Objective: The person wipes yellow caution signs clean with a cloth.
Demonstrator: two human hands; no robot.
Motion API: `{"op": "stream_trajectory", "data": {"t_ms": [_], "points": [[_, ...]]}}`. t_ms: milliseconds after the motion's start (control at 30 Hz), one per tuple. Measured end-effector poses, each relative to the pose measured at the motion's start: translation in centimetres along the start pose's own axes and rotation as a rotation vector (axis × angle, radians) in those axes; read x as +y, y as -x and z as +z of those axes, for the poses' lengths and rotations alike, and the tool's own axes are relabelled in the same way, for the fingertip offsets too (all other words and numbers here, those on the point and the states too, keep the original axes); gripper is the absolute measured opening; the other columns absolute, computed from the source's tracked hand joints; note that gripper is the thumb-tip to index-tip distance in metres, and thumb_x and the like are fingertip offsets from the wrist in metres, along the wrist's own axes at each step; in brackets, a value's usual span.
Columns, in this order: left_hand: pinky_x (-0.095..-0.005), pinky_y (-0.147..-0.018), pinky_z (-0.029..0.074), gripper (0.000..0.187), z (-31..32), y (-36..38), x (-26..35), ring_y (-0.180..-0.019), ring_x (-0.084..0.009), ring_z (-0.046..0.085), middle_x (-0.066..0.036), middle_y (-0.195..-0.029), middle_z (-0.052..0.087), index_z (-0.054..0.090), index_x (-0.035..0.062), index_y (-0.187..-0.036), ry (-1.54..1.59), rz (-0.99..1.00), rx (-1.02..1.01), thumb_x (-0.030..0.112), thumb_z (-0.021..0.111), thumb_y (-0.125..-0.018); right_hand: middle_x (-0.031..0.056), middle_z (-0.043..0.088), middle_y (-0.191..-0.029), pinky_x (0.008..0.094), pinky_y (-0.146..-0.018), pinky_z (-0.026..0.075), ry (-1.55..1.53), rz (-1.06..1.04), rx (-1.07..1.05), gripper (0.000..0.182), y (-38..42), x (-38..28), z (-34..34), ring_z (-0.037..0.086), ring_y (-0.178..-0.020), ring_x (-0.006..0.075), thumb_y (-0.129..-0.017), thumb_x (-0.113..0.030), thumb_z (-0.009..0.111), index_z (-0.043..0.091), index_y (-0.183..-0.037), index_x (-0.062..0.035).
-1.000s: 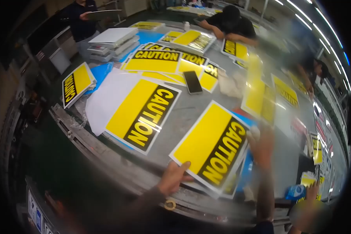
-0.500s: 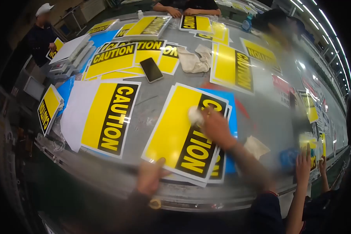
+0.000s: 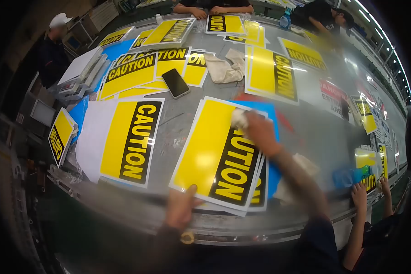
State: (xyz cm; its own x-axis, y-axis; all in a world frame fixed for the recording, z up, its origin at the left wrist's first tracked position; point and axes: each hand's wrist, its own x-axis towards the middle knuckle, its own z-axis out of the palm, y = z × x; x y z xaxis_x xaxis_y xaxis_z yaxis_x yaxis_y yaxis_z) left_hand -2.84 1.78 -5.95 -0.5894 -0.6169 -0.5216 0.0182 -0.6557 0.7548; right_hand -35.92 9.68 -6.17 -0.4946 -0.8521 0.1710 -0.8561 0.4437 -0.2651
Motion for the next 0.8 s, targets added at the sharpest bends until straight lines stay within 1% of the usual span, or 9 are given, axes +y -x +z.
{"op": "stream_trajectory", "data": {"t_ms": [167, 200, 333, 367, 467, 567, 667, 733, 800], "points": [[-0.0415, -0.086, 0.071, 0.046, -0.2, 0.1, -0.3, -0.121, -0.0291, 0.073, -0.015, -0.141, 0.066, 0.052, 0.0001, -0.15, -0.059, -0.012, 0.003, 0.002, 0.064, -0.106, 0.021, 0.07, -0.128, 0.0487, -0.086, 0.062, 0.085, -0.175, -0.245, 0.041, 3.7, -4.7, 2.0, 0.077, -0.099, 0.0398, -0.094, -0.024, 0.075, 0.061, -0.13, -0.0096], [-0.0416, -0.085, 0.071, 0.045, -0.1, 0.2, -0.2, -0.121, -0.0293, 0.073, -0.015, -0.141, 0.066, 0.052, 0.0, -0.15, -0.094, -0.014, 0.019, 0.002, 0.064, -0.107, 0.0136, 0.074, -0.117, 0.0475, -0.064, 0.06, 0.128, -0.141, -0.043, 0.044, 0.9, -1.2, 0.9, 0.077, -0.078, 0.0294, -0.096, -0.026, 0.072, 0.063, -0.134, -0.0054], [-0.0412, -0.084, 0.071, 0.043, 0.1, 0.3, 0.0, -0.119, -0.0286, 0.074, -0.014, -0.138, 0.068, 0.053, -0.0002, -0.148, -0.071, 0.028, -0.001, 0.003, 0.064, -0.107, 0.0131, 0.071, -0.114, 0.0421, -0.067, 0.06, -0.145, -0.085, 0.118, 0.034, 0.8, -1.0, 1.3, 0.077, -0.082, 0.0279, -0.095, -0.018, 0.071, 0.065, -0.127, -0.0081], [-0.0413, -0.084, 0.071, 0.043, 0.1, 0.1, -0.2, -0.118, -0.0284, 0.074, -0.014, -0.137, 0.069, 0.053, -0.0001, -0.148, -0.038, 0.038, -0.007, 0.003, 0.064, -0.106, 0.013, 0.071, -0.117, 0.042, -0.069, 0.061, 0.124, -0.203, 0.034, 0.034, 3.7, -3.6, 2.0, 0.077, -0.084, 0.0284, -0.095, -0.016, 0.071, 0.064, -0.127, -0.0088], [-0.0461, -0.088, 0.071, 0.043, -0.6, -0.1, -0.8, -0.12, -0.0296, 0.073, -0.015, -0.139, 0.067, 0.052, -0.0009, -0.148, -0.082, 0.016, 0.019, 0.001, 0.064, -0.106, 0.0104, 0.064, -0.113, 0.042, -0.059, 0.059, -0.342, -0.464, -0.263, 0.038, 13.2, -12.4, -0.2, 0.076, -0.087, 0.0325, -0.093, -0.02, 0.075, 0.054, -0.123, -0.0099], [-0.0471, -0.089, 0.07, 0.043, 0.0, -0.1, -0.5, -0.121, -0.0305, 0.072, -0.016, -0.139, 0.067, 0.052, -0.0014, -0.147, -0.04, 0.037, -0.009, 0.001, 0.064, -0.106, 0.0116, 0.067, -0.107, 0.0451, -0.073, 0.062, -0.576, -0.81, -0.415, 0.041, 16.1, -11.1, -0.2, 0.076, -0.09, 0.0353, -0.096, -0.027, 0.076, 0.058, -0.129, -0.012], [-0.0476, -0.09, 0.07, 0.043, 0.3, 0.9, 0.2, -0.122, -0.0317, 0.072, -0.016, -0.139, 0.066, 0.051, -0.0015, -0.147, -0.077, 0.037, -0.032, 0.001, 0.064, -0.106, 0.0135, 0.077, -0.108, 0.0438, -0.082, 0.061, -0.43, -0.236, -0.295, 0.041, 10.4, -8.3, -4.0, 0.077, -0.093, 0.0345, -0.099, -0.035, 0.076, 0.068, -0.13, -0.0096], [-0.0475, -0.09, 0.071, 0.044, 0.5, 0.8, 0.2, -0.125, -0.0323, 0.07, -0.016, -0.14, 0.065, 0.05, -0.001, -0.149, -0.085, 0.055, -0.043, 0.001, 0.062, -0.107, 0.0176, 0.079, -0.106, 0.0413, -0.08, 0.059, -0.798, 0.04, 0.018, 0.042, 5.2, -3.5, -3.6, 0.078, -0.095, 0.0312, -0.099, -0.038, 0.078, 0.074, -0.125, -0.0059], [-0.0465, -0.09, 0.071, 0.045, 0.6, 0.7, 0.3, -0.126, -0.0321, 0.07, -0.016, -0.141, 0.065, 0.05, -0.0005, -0.15, -0.081, 0.044, -0.028, 0.001, 0.062, -0.107, 0.0165, 0.079, -0.106, 0.0405, -0.079, 0.059, -0.574, -0.116, 0.182, 0.039, 1.0, 0.4, -4.4, 0.078, -0.094, 0.0328, -0.102, -0.036, 0.075, 0.074, -0.122, -0.0032]]}}
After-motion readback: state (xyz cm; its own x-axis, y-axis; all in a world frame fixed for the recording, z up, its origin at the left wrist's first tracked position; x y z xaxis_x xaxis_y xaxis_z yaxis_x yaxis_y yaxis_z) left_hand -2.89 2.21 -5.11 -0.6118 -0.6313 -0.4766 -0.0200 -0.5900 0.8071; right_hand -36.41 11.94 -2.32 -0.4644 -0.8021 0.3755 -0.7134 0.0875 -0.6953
